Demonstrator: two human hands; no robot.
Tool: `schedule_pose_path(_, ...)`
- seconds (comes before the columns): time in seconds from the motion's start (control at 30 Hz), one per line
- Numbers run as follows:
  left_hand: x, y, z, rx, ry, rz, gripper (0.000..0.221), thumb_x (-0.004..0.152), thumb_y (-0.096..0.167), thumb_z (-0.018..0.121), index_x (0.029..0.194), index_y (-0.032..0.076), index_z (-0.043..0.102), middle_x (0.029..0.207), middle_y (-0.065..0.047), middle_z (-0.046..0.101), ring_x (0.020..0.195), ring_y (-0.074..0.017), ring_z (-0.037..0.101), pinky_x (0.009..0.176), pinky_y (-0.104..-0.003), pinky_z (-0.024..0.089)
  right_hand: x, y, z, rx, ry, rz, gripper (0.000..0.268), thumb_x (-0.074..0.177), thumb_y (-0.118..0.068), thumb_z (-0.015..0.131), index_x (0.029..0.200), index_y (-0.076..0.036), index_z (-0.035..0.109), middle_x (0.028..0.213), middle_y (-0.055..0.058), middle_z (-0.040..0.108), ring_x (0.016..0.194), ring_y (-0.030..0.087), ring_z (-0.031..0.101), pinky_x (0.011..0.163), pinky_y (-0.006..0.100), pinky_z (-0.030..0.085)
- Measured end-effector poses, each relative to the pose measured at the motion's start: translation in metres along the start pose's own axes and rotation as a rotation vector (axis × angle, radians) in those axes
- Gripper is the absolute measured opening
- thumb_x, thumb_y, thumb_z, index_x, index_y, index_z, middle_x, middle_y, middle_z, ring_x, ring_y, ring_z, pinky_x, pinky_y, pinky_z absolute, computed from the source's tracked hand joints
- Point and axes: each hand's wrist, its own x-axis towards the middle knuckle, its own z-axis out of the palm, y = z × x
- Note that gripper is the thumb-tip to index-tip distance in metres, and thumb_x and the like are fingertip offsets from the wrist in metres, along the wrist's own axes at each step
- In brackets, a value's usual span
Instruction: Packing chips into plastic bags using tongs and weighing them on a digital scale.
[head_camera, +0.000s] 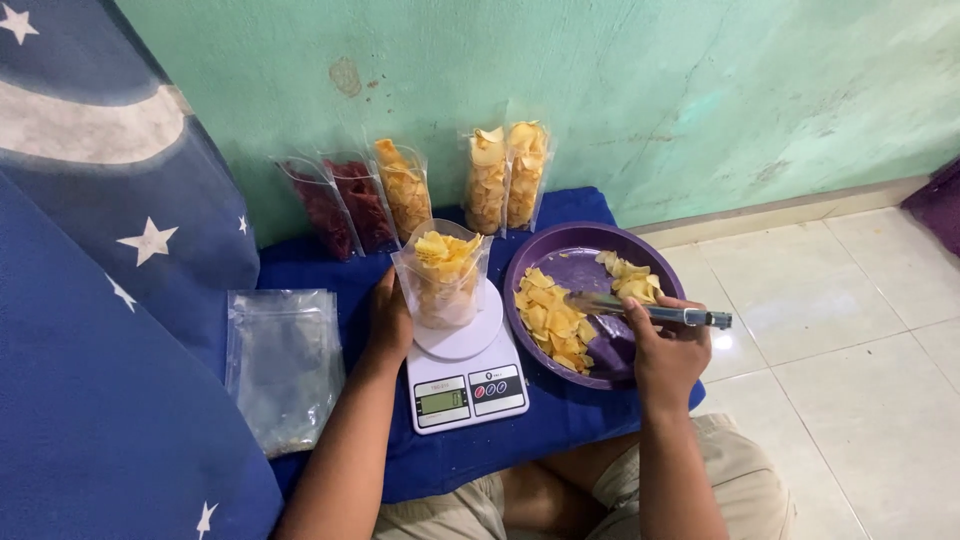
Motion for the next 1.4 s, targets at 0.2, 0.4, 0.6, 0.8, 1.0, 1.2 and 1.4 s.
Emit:
schedule_pose_path(0.2, -0.002, 0.006, 0.001, 0.068, 0.001, 0.028, 0.072, 0.098, 0.061, 0.053, 0.142, 0.004, 0.06, 0.12, -0.02, 0.07, 0.112, -0.0269, 0.066, 0.107, -0.049, 0.048, -0.002, 0.015, -0.012, 0.074, -0.037, -0.127, 0.045, 0.084, -0.016, 0.097, 0.111, -0.002, 0.064, 0.093, 0.019, 0.071, 0.08, 0.019, 0.071, 0.079, 0.03, 0.058)
schedule_pose_path(0.4, -0.003, 0.011, 0.002, 0.078, 0.002, 0.055, 0.061, 0.099, 0.055, 0.054, 0.132, 0.006, 0.067, 0.109, -0.013, 0.072, 0.102, -0.0242, 0.065, 0.102, -0.046, 0.049, -0.008, 0.03, -0.018, 0.136, -0.051, -0.356, 0.047, 0.085, -0.01, 0.093, 0.114, 0.004, 0.059, 0.101, 0.022, 0.072, 0.093, 0.028, 0.073, 0.087, 0.035, 0.057)
schedule_pose_path(0.6, 0.0, 0.003, -0.003, 0.151, -0.014, 0.059, 0.07, 0.098, 0.065, 0.048, 0.132, 0.008, 0.069, 0.111, -0.016, 0.074, 0.102, -0.0259, 0.068, 0.101, -0.046, 0.049, -0.001, 0.042, -0.022, 0.069, -0.076, -0.423, 0.051, 0.08, -0.01, 0.095, 0.114, 0.005, 0.061, 0.1, 0.023, 0.074, 0.091, 0.028, 0.073, 0.081, 0.037, 0.058)
schedule_pose_path(0.8, -0.006, 0.02, -0.001, 0.246, -0.092, 0.14, 0.08, 0.098, 0.065, 0.035, 0.126, -0.005, 0.06, 0.113, -0.021, 0.071, 0.097, -0.0281, 0.067, 0.089, -0.036, 0.051, -0.028, 0.009, -0.011, 0.068, -0.189, -0.718, 0.05, 0.08, -0.027, 0.086, 0.115, -0.01, 0.056, 0.106, 0.012, 0.07, 0.097, 0.024, 0.073, 0.091, 0.039, 0.065)
schedule_pose_path(1.0, -0.002, 0.004, -0.007, 0.123, -0.131, 0.236, 0.079, 0.103, 0.064, 0.028, 0.128, -0.005, 0.058, 0.108, -0.02, 0.071, 0.09, -0.0262, 0.068, 0.081, -0.034, 0.052, -0.066, 0.012, 0.017, -0.169, -0.168, -0.945, 0.048, 0.077, -0.036, 0.089, 0.109, -0.011, 0.063, 0.107, 0.009, 0.077, 0.096, 0.021, 0.075, 0.088, 0.037, 0.063)
schedule_pose_path(1.2, -0.008, 0.023, -0.002, 0.219, -0.041, 0.187, 0.087, 0.101, 0.066, 0.023, 0.136, -0.006, 0.056, 0.133, -0.026, 0.066, 0.119, -0.0337, 0.065, 0.102, -0.038, 0.048, -0.063, -0.005, 0.014, -0.124, -0.258, -0.813, 0.054, 0.073, -0.034, 0.09, 0.109, -0.007, 0.061, 0.109, 0.013, 0.074, 0.098, 0.024, 0.073, 0.09, 0.038, 0.06)
schedule_pose_path(1.4, -0.008, 0.023, 0.0, 0.25, -0.06, 0.172, 0.086, 0.101, 0.065, 0.021, 0.139, -0.005, 0.053, 0.134, -0.026, 0.064, 0.12, -0.0349, 0.065, 0.103, -0.039, 0.049, -0.053, 0.005, 0.012, -0.076, -0.276, -0.723, 0.058, 0.074, -0.034, 0.089, 0.116, -0.008, 0.058, 0.111, 0.012, 0.072, 0.104, 0.025, 0.072, 0.095, 0.038, 0.058)
